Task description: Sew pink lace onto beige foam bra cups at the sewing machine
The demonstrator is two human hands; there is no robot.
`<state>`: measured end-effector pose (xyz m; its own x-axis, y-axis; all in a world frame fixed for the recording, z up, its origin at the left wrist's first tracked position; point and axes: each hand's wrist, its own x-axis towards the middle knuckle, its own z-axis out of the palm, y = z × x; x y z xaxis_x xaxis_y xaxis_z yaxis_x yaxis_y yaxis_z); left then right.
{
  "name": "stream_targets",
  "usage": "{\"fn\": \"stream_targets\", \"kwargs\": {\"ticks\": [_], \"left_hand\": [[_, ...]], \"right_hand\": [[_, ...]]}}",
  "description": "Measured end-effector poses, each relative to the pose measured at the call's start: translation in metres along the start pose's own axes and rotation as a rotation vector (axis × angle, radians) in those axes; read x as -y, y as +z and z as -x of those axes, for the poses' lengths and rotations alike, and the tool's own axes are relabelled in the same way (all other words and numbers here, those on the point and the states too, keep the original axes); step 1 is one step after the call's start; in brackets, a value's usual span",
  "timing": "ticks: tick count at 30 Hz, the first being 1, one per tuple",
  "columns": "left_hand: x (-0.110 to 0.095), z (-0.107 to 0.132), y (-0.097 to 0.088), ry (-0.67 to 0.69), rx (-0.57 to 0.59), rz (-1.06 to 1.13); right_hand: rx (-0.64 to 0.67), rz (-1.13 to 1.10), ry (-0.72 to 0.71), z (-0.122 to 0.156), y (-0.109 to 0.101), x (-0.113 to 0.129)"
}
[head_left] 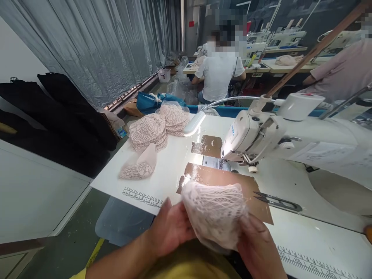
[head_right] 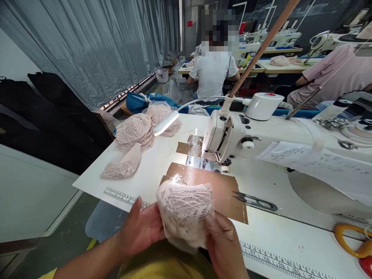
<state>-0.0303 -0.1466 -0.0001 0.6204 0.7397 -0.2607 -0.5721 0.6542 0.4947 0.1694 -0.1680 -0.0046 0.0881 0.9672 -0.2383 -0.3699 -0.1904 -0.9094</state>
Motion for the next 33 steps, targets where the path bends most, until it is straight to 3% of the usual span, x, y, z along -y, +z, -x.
{"fn": "stream_targets", "kwargs": {"ticks": [4,6,9,10,12,14,15,18,20,24,27,33], "left_hand": [[0.019,-0.008,0.014,0.027,-0.057,-0.018],[0.027,-0.013,0.018,0.032,-0.118,-0.03],[0.028,-0.012,0.013,0.026,-0.166,-0.143],[0.023,-0.008,0.008,0.021,-0.134,-0.226],[0.005,0.005,-0.001,-0.049,0.037,-0.455],[-0.022,0.018,-0.006,-0.23,0.344,-0.703],[-0.035,0.023,-0.006,-0.196,0.399,-0.779],[-0.063,0.025,0.003,0.203,0.165,-0.995],[-0.066,0.017,0.01,0.303,0.069,-1.116],[-0.048,-0.001,0.011,0.154,0.13,-1.076],[-0.037,-0.001,0.006,0.143,0.122,-1.109],[-0.045,0.002,0.009,0.204,0.135,-1.212]], "right_hand": [[0.075,0.317,-0.131,0.002,0.021,0.0],[0.106,0.195,-0.043,0.0,0.025,-0.001],[0.032,-0.065,0.049,-0.009,0.017,0.0],[-0.007,-0.105,0.041,-0.012,0.013,0.001],[-0.051,-0.122,0.032,-0.017,0.004,0.006],[-0.029,-0.101,0.076,-0.017,0.0,0.013],[0.004,-0.08,0.112,-0.015,0.001,0.015],[0.146,0.031,0.181,-0.007,0.013,0.019],[0.251,0.129,0.152,-0.003,0.023,0.019],[0.339,0.393,-0.044,-0.005,0.031,0.019],[0.311,0.507,-0.189,-0.009,0.03,0.02],[0.134,0.499,-0.206,-0.009,0.029,0.015]]}}
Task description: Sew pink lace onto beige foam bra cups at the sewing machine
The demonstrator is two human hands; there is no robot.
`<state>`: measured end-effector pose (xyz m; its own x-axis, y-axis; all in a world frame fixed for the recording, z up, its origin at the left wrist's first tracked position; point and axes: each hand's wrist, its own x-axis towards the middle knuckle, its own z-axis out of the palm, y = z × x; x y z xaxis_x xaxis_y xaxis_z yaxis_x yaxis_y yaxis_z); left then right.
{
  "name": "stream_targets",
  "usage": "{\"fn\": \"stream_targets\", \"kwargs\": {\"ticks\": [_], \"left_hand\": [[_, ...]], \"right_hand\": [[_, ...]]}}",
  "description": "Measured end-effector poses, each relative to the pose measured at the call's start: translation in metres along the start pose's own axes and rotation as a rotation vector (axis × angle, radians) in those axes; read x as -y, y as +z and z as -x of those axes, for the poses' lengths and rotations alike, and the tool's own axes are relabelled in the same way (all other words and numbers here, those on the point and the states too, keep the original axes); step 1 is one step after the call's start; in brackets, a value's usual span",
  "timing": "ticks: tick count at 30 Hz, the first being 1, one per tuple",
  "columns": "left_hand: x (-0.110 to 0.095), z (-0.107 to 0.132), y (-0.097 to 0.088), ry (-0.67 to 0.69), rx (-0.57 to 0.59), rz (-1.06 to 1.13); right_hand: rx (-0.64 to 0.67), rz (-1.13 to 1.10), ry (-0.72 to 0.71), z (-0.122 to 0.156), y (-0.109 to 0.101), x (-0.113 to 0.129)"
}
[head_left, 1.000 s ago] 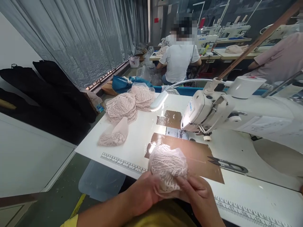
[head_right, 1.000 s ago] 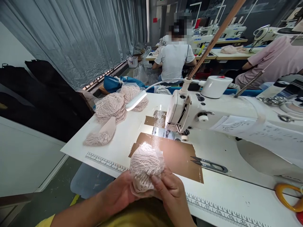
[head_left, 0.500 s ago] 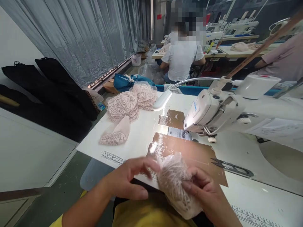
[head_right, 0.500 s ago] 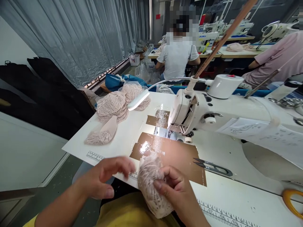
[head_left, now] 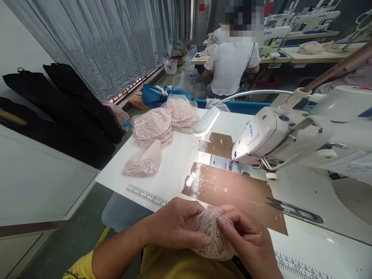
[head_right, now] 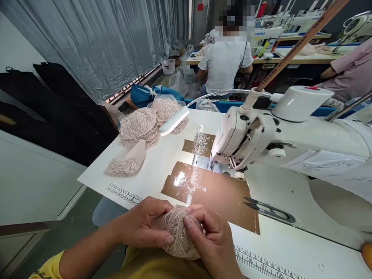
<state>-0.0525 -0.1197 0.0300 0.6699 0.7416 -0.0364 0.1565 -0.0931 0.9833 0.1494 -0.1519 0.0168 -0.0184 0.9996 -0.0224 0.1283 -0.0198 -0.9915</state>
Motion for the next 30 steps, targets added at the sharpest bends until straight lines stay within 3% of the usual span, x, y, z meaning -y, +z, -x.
{"fn": "stream_targets", "kwargs": {"ticks": [6,11,21,25,30], "left_hand": [[-0.006,-0.009,-0.004,0.023,-0.09,-0.205],[-0.004,-0.013,-0.002,0.021,-0.06,-0.293],[-0.007,-0.021,-0.001,0.096,-0.048,-0.339],[-0.004,-0.024,0.002,0.086,-0.056,-0.238],[-0.001,-0.028,0.002,0.037,-0.063,-0.057]], "right_hand": [[0.019,-0.003,-0.018,-0.002,0.005,-0.002],[-0.033,0.089,-0.164,-0.005,0.004,0.0],[-0.06,0.128,-0.156,-0.003,0.001,-0.008],[-0.007,0.109,-0.111,-0.005,-0.003,-0.009],[0.078,0.133,-0.133,-0.014,-0.026,-0.012]]}}
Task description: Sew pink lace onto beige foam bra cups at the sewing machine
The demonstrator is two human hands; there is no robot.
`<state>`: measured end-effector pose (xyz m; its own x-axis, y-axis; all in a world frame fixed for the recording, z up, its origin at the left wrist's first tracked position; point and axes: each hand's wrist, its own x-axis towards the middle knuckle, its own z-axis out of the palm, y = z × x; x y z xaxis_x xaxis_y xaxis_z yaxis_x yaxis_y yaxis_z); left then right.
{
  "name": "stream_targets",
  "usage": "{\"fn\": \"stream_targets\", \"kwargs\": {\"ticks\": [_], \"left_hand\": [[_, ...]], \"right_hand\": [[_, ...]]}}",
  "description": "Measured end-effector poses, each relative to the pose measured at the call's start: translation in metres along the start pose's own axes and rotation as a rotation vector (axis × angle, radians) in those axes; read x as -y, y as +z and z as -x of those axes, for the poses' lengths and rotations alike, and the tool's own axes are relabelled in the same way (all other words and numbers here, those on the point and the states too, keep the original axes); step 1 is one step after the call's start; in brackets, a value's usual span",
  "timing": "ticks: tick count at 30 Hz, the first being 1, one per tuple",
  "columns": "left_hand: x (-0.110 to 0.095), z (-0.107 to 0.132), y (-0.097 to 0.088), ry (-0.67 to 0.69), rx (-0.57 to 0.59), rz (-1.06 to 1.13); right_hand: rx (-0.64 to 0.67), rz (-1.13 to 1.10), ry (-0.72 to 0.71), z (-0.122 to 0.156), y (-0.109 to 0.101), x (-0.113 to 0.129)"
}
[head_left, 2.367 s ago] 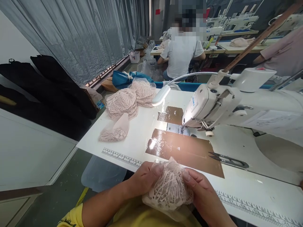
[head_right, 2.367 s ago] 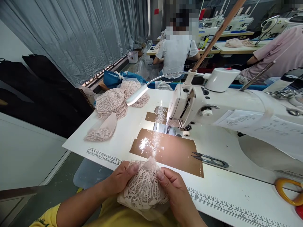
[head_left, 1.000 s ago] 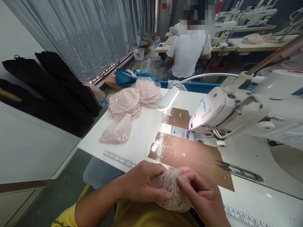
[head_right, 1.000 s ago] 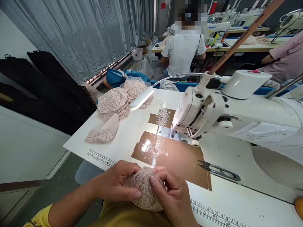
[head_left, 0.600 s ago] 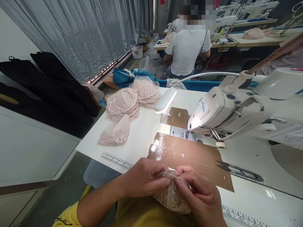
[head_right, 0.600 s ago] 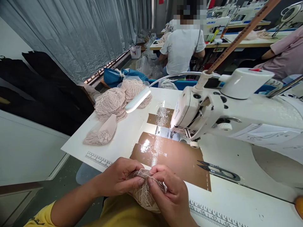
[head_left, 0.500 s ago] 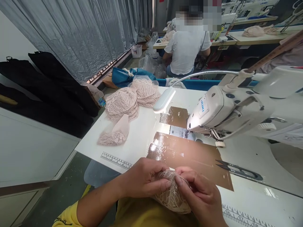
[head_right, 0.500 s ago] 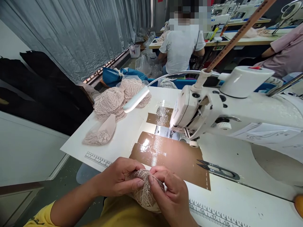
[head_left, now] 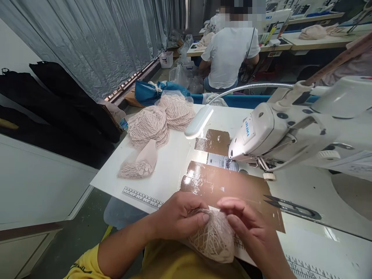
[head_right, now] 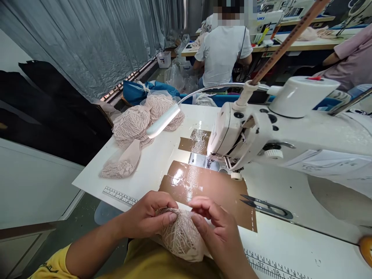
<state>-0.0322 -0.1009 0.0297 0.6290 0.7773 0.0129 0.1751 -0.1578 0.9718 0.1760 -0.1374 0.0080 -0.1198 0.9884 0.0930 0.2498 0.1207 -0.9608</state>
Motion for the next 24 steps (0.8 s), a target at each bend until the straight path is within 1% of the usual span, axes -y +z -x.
{"fn": "stream_targets", "kwargs": {"ticks": [1,3,5,6,9,12,14,16,19,22,24], "left_hand": [[0.0,-0.001,0.001,-0.007,-0.002,0.013],[0.001,-0.003,0.003,-0.013,0.001,0.02],[0.002,-0.004,0.005,-0.014,0.0,0.002],[0.003,-0.005,0.006,-0.013,0.007,-0.009],[0.003,-0.006,0.004,-0.031,0.073,0.0],[0.002,-0.009,0.0,-0.091,0.179,0.126],[0.004,-0.011,-0.002,-0.117,0.207,0.209],[0.006,-0.015,-0.001,-0.128,0.196,0.269],[0.013,-0.02,0.007,-0.172,0.152,0.387],[0.018,-0.025,0.02,-0.26,0.085,0.576],[0.019,-0.027,0.023,-0.344,0.015,0.72]], "right_hand": [[0.039,0.027,-0.023,-0.002,-0.004,0.0],[0.157,0.086,-0.035,-0.005,-0.008,0.002],[0.255,0.117,0.004,-0.007,-0.007,0.008],[0.275,0.113,0.027,-0.007,-0.006,0.011],[0.253,0.085,0.067,-0.008,-0.003,0.018],[0.259,0.049,0.114,-0.007,-0.005,0.017],[0.288,-0.005,0.157,-0.008,-0.007,0.015],[0.29,-0.084,0.209,-0.008,-0.009,0.013],[0.225,-0.224,0.31,-0.01,-0.007,0.014],[0.196,-0.357,0.43,-0.013,-0.004,0.013],[0.175,-0.396,0.47,-0.016,-0.004,0.012]]}}
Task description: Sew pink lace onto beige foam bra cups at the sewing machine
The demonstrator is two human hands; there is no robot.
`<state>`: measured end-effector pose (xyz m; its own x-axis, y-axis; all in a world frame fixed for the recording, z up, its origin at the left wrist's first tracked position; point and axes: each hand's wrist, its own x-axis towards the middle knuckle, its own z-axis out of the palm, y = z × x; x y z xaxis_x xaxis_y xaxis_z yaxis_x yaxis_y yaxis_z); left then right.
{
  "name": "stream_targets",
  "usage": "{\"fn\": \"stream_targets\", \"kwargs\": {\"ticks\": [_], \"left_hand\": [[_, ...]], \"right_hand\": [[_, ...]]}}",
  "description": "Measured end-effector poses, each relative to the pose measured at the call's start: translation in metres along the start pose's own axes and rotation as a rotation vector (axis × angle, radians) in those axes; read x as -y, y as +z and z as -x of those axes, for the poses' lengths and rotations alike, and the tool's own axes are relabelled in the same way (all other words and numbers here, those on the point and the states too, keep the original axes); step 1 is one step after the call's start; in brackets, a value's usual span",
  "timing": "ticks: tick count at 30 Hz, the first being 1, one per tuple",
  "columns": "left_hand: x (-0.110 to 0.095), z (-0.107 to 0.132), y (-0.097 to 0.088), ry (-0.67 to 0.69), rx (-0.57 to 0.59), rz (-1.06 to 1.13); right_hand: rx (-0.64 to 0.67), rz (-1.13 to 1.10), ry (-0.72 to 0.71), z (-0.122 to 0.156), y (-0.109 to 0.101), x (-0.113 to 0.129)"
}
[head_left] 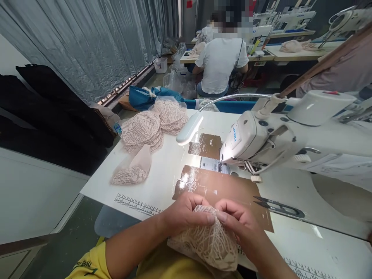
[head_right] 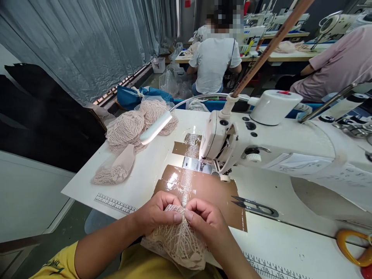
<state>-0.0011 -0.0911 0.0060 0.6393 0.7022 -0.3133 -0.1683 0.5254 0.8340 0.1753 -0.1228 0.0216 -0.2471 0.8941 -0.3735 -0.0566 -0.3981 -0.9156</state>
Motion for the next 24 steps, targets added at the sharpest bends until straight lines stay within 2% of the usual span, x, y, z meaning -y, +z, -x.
{"fn": "stream_targets", "kwargs": {"ticks": [3,5,7,9,10,12,14,17,19,21,24], "left_hand": [[-0.016,0.004,-0.008,-0.002,-0.154,0.116],[-0.038,0.011,-0.021,0.118,-0.282,0.031],[-0.063,0.014,-0.032,0.303,-0.428,-0.236],[-0.08,0.008,-0.038,0.478,-0.557,-0.645],[-0.083,-0.001,-0.037,0.544,-0.573,-0.877],[-0.077,-0.027,-0.031,0.604,-0.48,-1.344],[-0.059,-0.058,-0.019,0.511,-0.342,-1.798],[-0.029,-0.09,0.001,0.459,-0.216,-1.908],[-0.017,-0.093,0.012,0.437,-0.156,-1.929],[-0.017,-0.085,0.017,0.4,-0.126,-1.929],[-0.03,-0.069,0.012,0.386,-0.064,-1.822]], "right_hand": [[-0.136,0.019,-0.089,-0.002,-0.012,0.002],[-0.262,0.09,-0.147,0.0,-0.025,0.003],[-0.362,0.203,-0.167,0.004,-0.039,0.005],[-0.423,0.342,-0.19,0.007,-0.05,0.007],[-0.43,0.416,-0.208,0.007,-0.053,0.009],[-0.409,0.573,-0.245,0.004,-0.057,0.014],[-0.354,0.729,-0.272,-0.005,-0.057,0.02],[-0.277,0.924,-0.311,-0.023,-0.054,0.025],[-0.244,1.031,-0.354,-0.033,-0.052,0.022],[-0.238,1.144,-0.403,-0.041,-0.05,0.015],[-0.275,1.343,-0.47,-0.045,-0.048,0.0]]}}
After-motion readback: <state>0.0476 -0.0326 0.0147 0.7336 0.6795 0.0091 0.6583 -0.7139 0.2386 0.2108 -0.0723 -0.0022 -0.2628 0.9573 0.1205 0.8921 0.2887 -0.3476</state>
